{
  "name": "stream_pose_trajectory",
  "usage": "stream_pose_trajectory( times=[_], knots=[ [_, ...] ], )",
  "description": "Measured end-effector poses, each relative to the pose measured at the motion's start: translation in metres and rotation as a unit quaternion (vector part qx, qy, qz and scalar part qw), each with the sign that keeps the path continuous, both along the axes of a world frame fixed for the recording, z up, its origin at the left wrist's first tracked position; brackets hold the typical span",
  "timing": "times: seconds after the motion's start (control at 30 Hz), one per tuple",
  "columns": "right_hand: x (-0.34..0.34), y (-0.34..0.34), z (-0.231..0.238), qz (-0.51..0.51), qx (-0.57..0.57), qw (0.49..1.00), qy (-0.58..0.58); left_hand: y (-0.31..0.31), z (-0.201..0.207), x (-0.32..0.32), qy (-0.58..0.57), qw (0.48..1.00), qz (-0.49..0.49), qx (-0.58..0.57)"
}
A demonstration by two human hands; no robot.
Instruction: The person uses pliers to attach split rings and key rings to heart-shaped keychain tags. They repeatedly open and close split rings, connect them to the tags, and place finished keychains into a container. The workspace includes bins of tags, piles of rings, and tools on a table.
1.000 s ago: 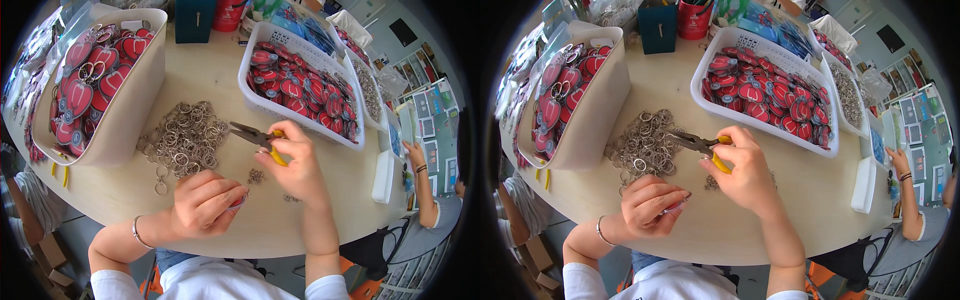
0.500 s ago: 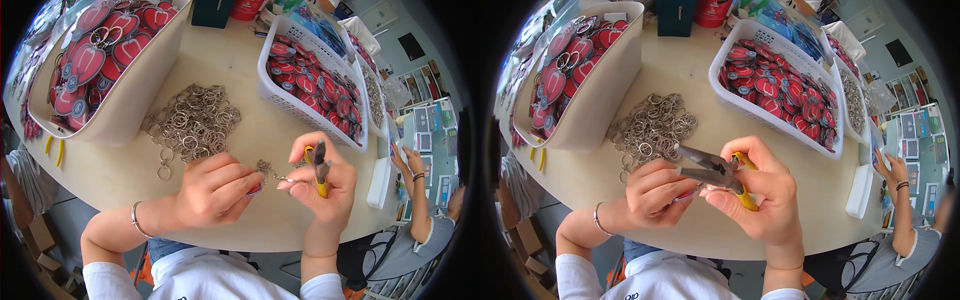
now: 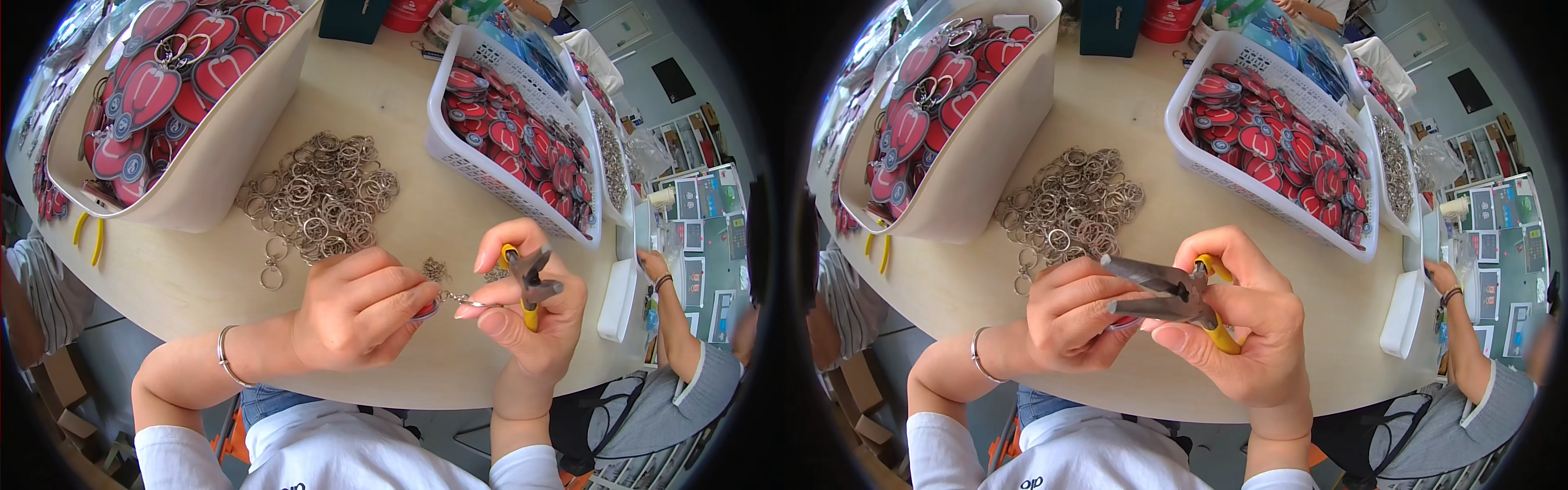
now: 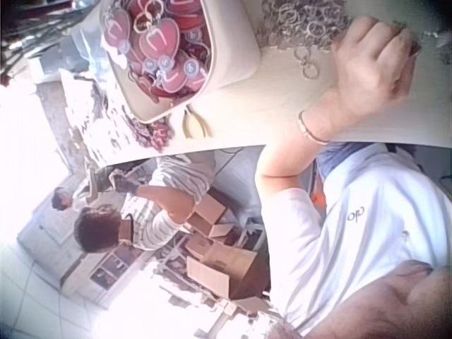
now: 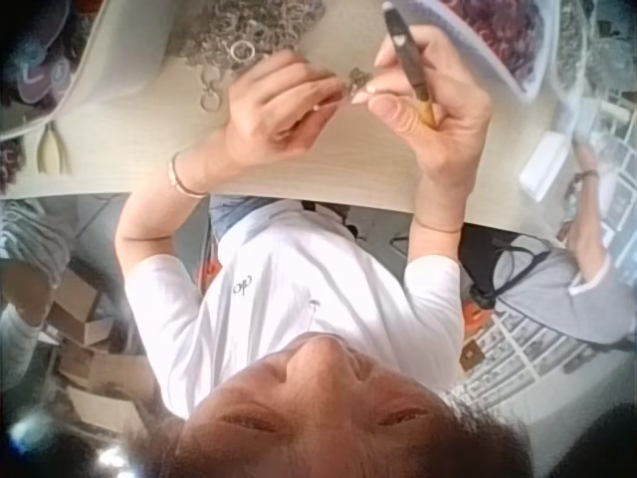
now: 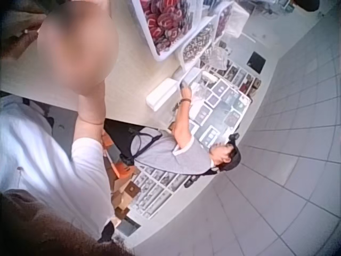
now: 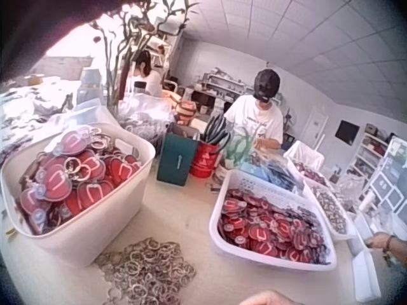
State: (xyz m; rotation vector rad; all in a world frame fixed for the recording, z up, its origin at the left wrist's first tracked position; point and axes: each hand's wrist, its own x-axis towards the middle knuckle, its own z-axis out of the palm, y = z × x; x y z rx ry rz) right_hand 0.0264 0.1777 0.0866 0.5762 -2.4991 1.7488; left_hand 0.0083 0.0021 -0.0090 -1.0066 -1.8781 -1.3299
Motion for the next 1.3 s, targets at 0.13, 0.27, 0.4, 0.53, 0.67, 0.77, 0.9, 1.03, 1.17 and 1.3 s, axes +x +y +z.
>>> stream_pose_trajectory(
  times=[0.13,0.27,0.4,0.53,0.67,0.77,0.9,1.03,1.17,1.3],
  knots=[
    [0.000,0.000,0.001,-0.004,0.003,1.000,-0.001,-0.003,0.002,0.001,-0.013,1.000,-0.010,-0.007],
    [0.000,-0.001,0.000,-0.006,0.001,1.000,0.000,-0.005,0.006,0.001,-0.021,1.000,-0.015,-0.012],
    [0.001,-0.001,0.000,-0.007,0.004,1.000,0.006,-0.003,0.005,-0.001,-0.006,1.000,0.004,0.004],
    [0.001,0.002,0.000,0.004,0.008,1.000,0.016,-0.004,0.007,0.000,-0.032,0.999,-0.006,0.022],
    [0.003,0.003,0.002,0.010,0.021,1.000,0.009,-0.003,0.008,0.000,-0.055,0.997,-0.018,0.051],
    [0.006,0.011,0.001,0.004,0.027,0.999,0.017,-0.009,0.011,0.000,-0.057,0.997,-0.034,0.032],
    [0.019,0.019,-0.007,-0.046,0.062,0.997,0.031,-0.018,0.017,-0.001,0.010,1.000,-0.022,-0.003],
    [0.027,0.033,-0.021,-0.011,0.173,0.981,0.089,-0.026,0.020,0.000,0.055,0.997,-0.016,-0.044],
    [0.030,0.039,-0.026,-0.010,0.215,0.968,0.132,-0.028,0.023,-0.003,0.084,0.994,-0.033,-0.063],
    [0.030,0.037,-0.025,-0.013,0.240,0.960,0.142,-0.028,0.025,-0.006,0.120,0.989,-0.030,-0.081]
  ],
)
